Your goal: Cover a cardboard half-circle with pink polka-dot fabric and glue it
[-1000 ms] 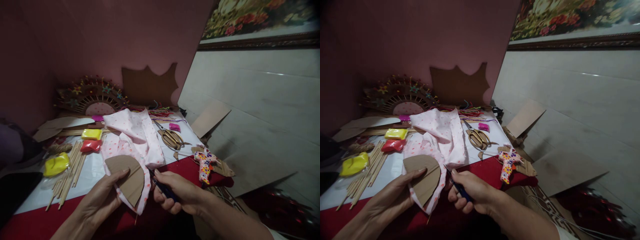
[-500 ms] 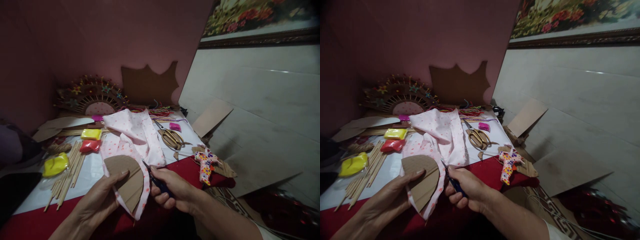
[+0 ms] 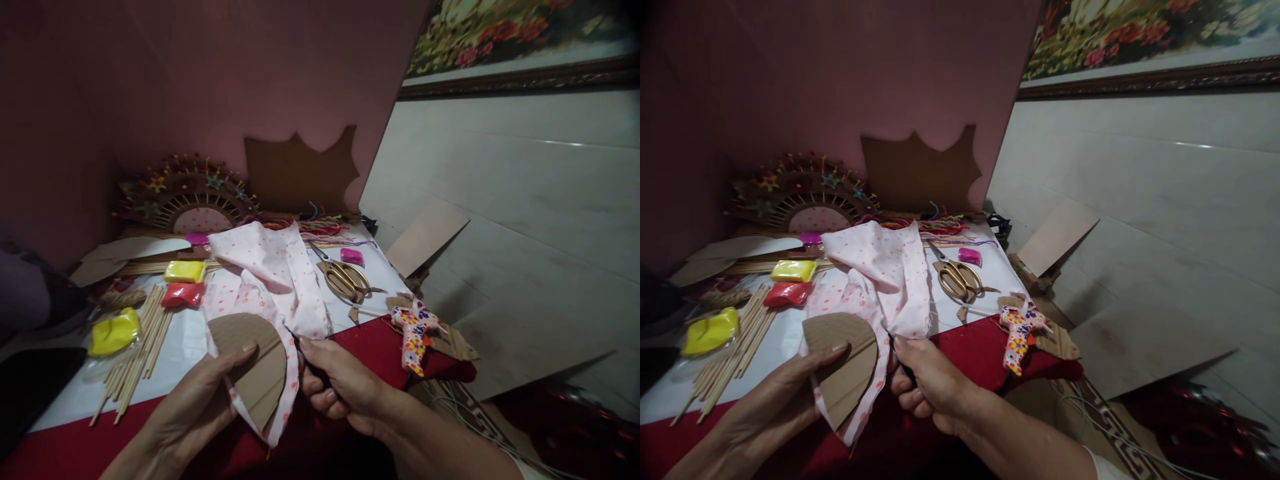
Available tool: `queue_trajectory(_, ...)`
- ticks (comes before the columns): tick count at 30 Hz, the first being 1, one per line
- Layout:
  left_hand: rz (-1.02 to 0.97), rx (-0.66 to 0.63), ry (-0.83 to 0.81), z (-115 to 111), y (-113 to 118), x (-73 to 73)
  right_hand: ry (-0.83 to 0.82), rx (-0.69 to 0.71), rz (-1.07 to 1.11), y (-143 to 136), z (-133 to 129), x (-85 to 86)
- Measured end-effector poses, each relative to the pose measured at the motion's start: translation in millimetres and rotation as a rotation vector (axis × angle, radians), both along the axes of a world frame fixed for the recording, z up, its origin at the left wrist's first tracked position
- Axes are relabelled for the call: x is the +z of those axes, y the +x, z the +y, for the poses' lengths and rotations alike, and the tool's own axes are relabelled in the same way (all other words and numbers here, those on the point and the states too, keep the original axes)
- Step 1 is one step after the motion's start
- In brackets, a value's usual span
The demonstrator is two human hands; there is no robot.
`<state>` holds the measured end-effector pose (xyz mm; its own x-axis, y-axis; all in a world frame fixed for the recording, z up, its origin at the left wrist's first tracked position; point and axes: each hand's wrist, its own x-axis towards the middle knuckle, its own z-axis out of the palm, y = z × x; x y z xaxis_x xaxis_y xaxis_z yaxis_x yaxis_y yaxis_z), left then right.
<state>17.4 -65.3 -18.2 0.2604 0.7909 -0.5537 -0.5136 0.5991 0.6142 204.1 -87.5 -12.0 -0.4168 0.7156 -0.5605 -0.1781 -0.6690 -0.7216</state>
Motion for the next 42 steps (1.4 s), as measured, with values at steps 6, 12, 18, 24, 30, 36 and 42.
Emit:
queue_trajectory(6,0.021,-0.014,0.004,-2,0,3.0,-0.093,0.056,0.023,3,5,11.1)
queue_trajectory(12,0.044,-0.044,0.000,-3,0,6.1,-0.094,0.100,0.059,3,11,12.7)
queue_trajectory(18,0.055,-0.050,0.022,-3,-2,3.1,-0.038,0.060,0.026,2,10,6.2)
queue_trajectory(24,0.057,-0.042,-0.001,-3,-2,4.0,0.013,0.071,-0.052,3,6,5.1)
queue_trajectory(30,0.059,-0.069,0.014,-4,-2,7.3,-0.050,0.115,0.007,5,11,11.6)
queue_trajectory(36,0.029,-0.116,0.015,-4,-4,3.8,-0.023,0.168,0.025,3,17,11.7)
queue_trajectory(42,0.013,-0.100,0.032,-3,-4,2.9,0.038,0.144,-0.010,2,15,8.0)
